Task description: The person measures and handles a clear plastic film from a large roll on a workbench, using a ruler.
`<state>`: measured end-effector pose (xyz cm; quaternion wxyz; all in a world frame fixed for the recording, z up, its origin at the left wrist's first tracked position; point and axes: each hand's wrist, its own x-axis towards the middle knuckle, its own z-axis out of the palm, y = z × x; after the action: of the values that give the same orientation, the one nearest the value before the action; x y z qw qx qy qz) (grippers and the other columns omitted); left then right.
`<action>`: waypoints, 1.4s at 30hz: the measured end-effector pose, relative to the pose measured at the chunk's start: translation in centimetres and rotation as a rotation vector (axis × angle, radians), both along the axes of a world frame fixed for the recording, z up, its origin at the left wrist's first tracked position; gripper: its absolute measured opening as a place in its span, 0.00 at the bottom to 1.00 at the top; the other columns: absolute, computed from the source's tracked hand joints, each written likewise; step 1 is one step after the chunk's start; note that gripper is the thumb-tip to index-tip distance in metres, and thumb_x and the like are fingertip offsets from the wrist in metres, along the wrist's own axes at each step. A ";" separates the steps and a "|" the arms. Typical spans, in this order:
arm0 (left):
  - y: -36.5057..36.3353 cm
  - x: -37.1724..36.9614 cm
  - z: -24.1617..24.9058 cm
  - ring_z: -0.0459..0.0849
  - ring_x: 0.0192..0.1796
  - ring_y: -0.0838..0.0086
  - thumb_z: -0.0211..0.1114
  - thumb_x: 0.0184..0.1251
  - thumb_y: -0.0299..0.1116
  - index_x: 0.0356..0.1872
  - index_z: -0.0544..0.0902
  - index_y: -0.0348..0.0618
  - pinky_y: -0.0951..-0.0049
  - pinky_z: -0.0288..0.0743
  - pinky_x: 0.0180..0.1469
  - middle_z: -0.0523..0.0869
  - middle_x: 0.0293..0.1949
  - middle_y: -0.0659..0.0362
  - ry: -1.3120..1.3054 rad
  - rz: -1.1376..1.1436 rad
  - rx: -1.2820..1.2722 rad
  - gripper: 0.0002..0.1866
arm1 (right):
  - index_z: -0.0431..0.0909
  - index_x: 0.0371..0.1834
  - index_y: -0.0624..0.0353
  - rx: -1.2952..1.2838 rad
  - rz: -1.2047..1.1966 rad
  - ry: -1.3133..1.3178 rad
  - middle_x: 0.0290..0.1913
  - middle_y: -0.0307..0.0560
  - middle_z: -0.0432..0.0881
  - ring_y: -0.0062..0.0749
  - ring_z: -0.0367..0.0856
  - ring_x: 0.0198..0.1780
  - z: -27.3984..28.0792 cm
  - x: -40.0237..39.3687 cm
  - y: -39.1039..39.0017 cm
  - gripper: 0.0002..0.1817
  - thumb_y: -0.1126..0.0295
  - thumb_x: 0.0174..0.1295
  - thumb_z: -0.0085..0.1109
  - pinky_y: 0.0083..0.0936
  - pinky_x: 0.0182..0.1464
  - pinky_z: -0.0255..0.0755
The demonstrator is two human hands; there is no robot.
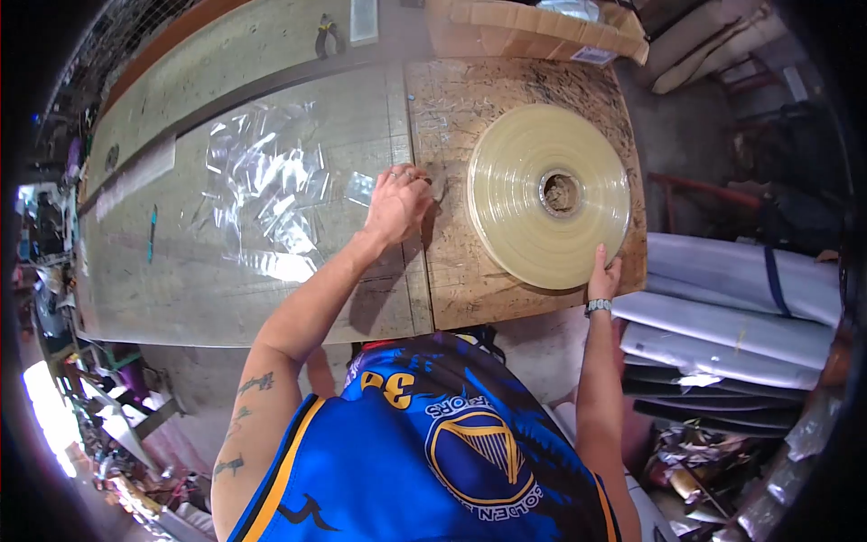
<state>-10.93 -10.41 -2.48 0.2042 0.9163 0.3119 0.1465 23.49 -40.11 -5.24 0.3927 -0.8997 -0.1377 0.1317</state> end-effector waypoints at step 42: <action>2.9 2.6 2.3 0.88 0.50 0.52 0.67 0.67 0.59 0.57 0.81 0.31 0.58 0.80 0.54 0.88 0.50 0.42 -0.161 0.245 -0.296 0.36 | 0.77 0.57 0.64 0.163 0.295 -0.043 0.47 0.43 0.85 0.27 0.83 0.48 -1.2 14.5 0.8 0.23 0.54 0.71 0.62 0.23 0.51 0.76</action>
<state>-8.31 -7.48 -0.15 0.3416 0.8168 0.4217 0.1956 37.99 -39.33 -6.40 0.4376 -0.8376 -0.2868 0.1568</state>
